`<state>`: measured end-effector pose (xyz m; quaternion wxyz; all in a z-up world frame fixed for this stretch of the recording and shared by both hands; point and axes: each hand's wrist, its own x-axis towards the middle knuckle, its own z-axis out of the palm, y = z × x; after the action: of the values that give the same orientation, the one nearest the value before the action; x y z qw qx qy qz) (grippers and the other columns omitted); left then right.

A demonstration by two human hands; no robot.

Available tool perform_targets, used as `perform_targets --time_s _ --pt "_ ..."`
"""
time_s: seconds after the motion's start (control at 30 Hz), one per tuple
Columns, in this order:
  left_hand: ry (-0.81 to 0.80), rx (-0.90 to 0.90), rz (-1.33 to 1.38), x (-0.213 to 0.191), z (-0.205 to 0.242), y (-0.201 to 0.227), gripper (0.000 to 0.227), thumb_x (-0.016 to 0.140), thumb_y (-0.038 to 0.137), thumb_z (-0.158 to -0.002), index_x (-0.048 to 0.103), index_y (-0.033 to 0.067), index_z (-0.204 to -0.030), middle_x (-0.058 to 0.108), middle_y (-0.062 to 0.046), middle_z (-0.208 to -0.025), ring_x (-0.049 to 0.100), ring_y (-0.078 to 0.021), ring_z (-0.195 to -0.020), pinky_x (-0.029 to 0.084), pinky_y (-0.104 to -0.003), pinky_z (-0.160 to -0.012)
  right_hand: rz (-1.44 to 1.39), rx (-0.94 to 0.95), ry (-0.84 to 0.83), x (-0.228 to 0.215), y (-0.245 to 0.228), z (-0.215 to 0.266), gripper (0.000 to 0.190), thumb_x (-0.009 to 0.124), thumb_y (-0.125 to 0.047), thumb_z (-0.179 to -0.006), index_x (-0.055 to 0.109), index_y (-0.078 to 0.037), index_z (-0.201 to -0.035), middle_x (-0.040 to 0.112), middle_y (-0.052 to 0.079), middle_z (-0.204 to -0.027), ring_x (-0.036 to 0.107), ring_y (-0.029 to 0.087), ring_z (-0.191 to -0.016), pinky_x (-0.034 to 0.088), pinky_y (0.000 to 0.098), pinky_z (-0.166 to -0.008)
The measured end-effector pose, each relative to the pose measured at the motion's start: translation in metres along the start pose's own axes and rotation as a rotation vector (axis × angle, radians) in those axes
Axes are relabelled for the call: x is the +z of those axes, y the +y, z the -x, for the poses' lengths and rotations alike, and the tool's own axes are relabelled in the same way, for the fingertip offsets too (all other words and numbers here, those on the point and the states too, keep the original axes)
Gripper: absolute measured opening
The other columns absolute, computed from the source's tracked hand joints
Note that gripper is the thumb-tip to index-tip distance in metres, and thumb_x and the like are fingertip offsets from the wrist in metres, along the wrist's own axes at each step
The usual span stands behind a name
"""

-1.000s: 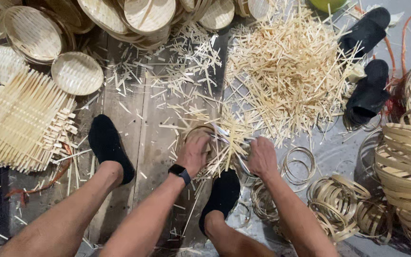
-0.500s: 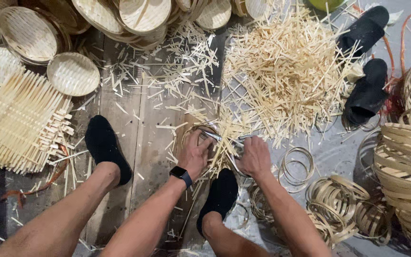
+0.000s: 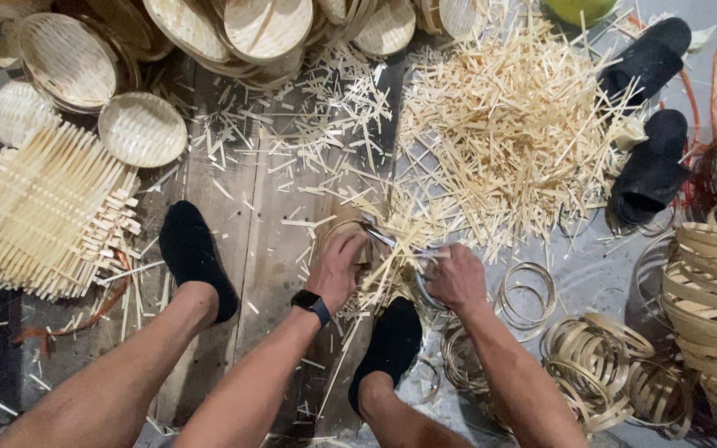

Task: The person weaves bamboo strips by hand and using shears to create small round baskets and square mats, trimming excess material and fitting rims to the basket edges.

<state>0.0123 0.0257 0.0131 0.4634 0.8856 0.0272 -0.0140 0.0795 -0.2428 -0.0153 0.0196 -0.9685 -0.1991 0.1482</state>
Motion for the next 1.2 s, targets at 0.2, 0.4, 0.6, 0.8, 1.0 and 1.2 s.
perform_targets --time_s 0.2,0.4,0.6,0.8,1.0,1.2 --pt "0.049 -0.063 -0.023 0.005 0.002 0.018 0.057 0.078 0.015 -0.077 0.062 0.0137 -0.132 0.055 -0.022 -0.124 0.054 -0.0439 -0.117 0.046 -0.051 -0.101 0.056 -0.031 -0.005 0.007 0.018 0.005 0.045 0.069 -0.043 -0.083 0.065 0.0 -0.097 0.062 0.018 -0.092 0.063 0.032 -0.084 0.054 0.0455 -0.075" --pt "0.043 0.063 -0.043 0.017 0.002 0.005 0.057 0.073 0.007 -0.075 0.064 0.0138 -0.131 0.054 -0.023 -0.128 0.051 -0.0444 -0.122 0.045 -0.051 -0.105 0.025 -0.079 0.062 -0.036 -0.019 -0.011 0.055 0.072 -0.05 -0.075 0.065 0.003 -0.089 0.062 0.021 -0.09 0.064 0.036 -0.082 0.055 0.0473 -0.074" --pt "-0.029 0.153 -0.101 0.003 -0.002 -0.005 0.059 0.07 0.004 -0.069 0.068 0.0165 -0.127 0.059 -0.021 -0.131 0.053 -0.0425 -0.123 0.045 -0.05 -0.107 -0.014 0.021 -0.029 -0.01 0.02 0.004 0.034 0.065 -0.036 -0.084 0.07 -0.003 -0.092 0.066 0.018 -0.091 0.069 0.034 -0.083 0.056 0.0475 -0.074" --pt "-0.05 0.129 -0.13 -0.001 -0.006 -0.001 0.049 0.072 0.006 -0.074 0.07 0.0175 -0.121 0.063 -0.015 -0.127 0.056 -0.0377 -0.122 0.049 -0.047 -0.102 -0.214 0.312 -0.089 0.015 0.057 0.018 0.036 0.067 -0.04 -0.088 0.071 -0.005 -0.092 0.07 0.021 -0.092 0.069 0.039 -0.081 0.054 0.049 -0.076" --pt "-0.146 0.141 -0.08 -0.011 -0.011 0.001 0.048 0.07 0.004 -0.069 0.072 0.0165 -0.116 0.063 -0.015 -0.124 0.055 -0.0384 -0.121 0.047 -0.047 -0.102 -0.518 0.234 -0.427 0.036 0.108 0.071 0.041 0.078 -0.043 -0.076 0.076 -0.007 -0.095 0.075 0.018 -0.079 0.069 0.029 -0.073 0.053 0.0435 -0.069" --pt "-0.237 0.202 -0.048 -0.016 -0.017 -0.008 0.049 0.067 -0.001 -0.065 0.072 0.0156 -0.111 0.063 -0.015 -0.126 0.055 -0.0395 -0.122 0.045 -0.046 -0.107 -0.502 0.031 -0.988 0.068 0.128 0.043 0.027 0.082 -0.033 -0.071 0.084 -0.011 -0.086 0.079 0.007 -0.074 0.067 0.018 -0.064 0.051 0.0371 -0.063"
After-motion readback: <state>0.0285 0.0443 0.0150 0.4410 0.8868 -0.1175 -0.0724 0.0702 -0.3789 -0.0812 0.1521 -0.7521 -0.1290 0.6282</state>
